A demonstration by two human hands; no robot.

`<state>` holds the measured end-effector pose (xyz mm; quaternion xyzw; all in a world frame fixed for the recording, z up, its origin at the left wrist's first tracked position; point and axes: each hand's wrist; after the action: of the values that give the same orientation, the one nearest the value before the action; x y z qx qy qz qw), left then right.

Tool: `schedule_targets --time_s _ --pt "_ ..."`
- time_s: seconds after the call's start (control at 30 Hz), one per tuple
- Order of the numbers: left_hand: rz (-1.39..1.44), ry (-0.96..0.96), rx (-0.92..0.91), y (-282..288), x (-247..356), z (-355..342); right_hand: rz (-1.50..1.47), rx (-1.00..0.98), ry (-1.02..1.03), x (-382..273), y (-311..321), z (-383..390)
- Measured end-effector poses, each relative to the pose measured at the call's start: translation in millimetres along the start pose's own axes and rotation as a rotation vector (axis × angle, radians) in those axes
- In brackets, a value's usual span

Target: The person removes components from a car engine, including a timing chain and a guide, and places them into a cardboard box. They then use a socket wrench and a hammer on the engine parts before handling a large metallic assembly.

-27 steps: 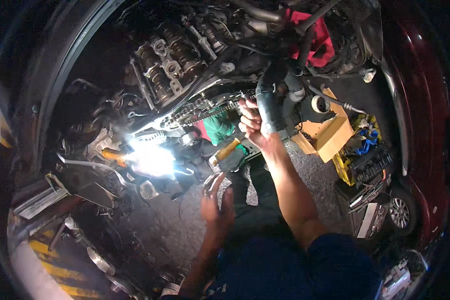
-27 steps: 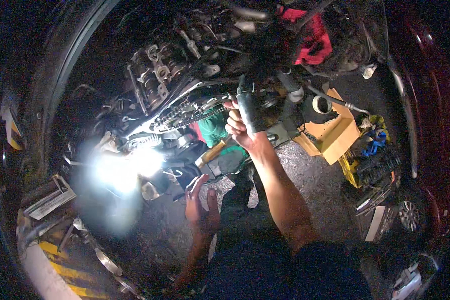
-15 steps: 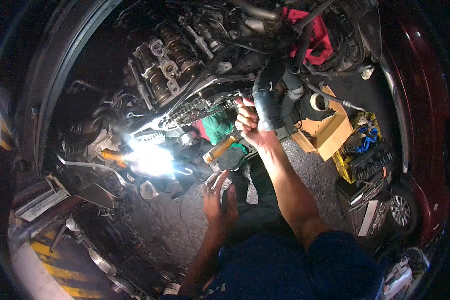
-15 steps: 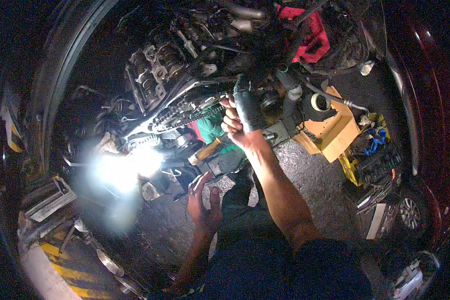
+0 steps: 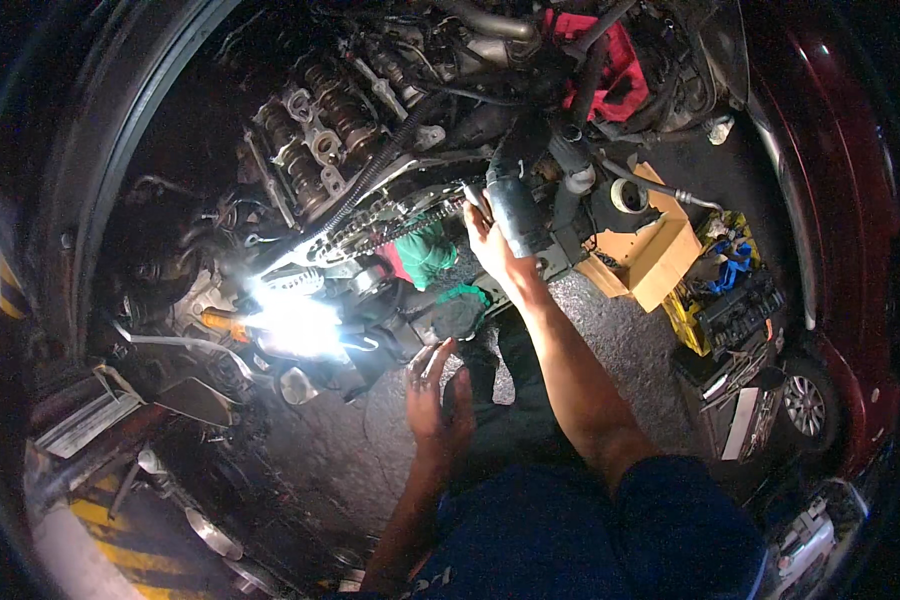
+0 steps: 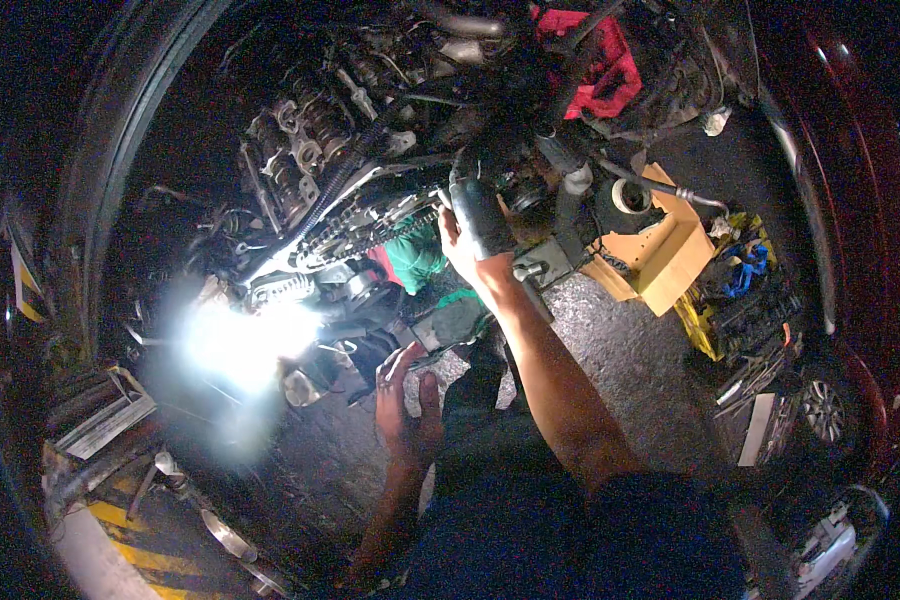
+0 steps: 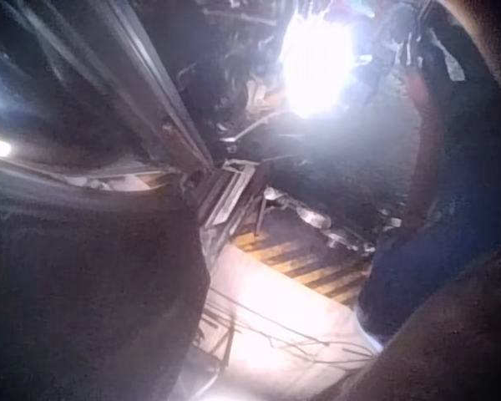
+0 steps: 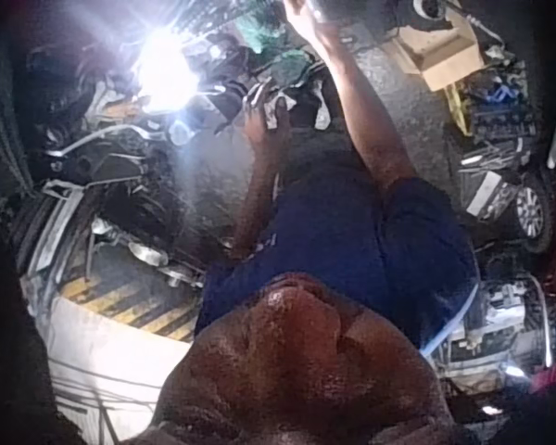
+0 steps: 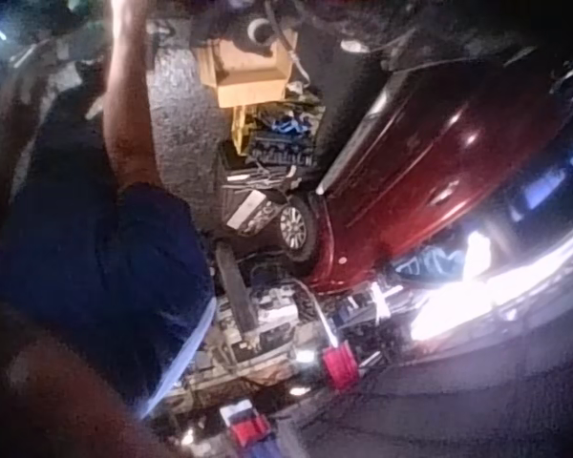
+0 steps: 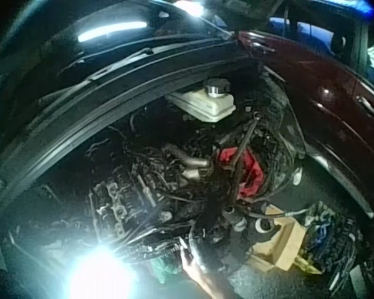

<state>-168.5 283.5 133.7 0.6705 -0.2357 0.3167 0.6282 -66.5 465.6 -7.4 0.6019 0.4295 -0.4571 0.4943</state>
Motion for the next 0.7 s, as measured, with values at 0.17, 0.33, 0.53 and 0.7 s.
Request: schedule_targets --time_s 0.17,0.33,0.53,0.7 --pt "-0.009 0.021 -0.005 2 6 0 0.069 -0.092 0.122 5 3 -3" --pt "-0.024 -0.024 0.003 5 8 1 0.369 0.059 0.392 -5 4 -7" --pt "-0.066 0.016 -0.048 12 5 5 0.159 -0.049 0.313 -1 8 -11" --pt "-0.004 0.092 -0.088 12 11 5 -0.012 -0.163 -0.021 18 1 -11"
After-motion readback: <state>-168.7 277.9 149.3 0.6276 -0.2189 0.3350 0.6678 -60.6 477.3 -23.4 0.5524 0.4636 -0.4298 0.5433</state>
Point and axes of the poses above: each hand's wrist, its own z-axis away from the middle knuckle, its own y-axis out of the back of the hand, x = y × z, and after that the axes turned 2 degrees about -x, right-handed
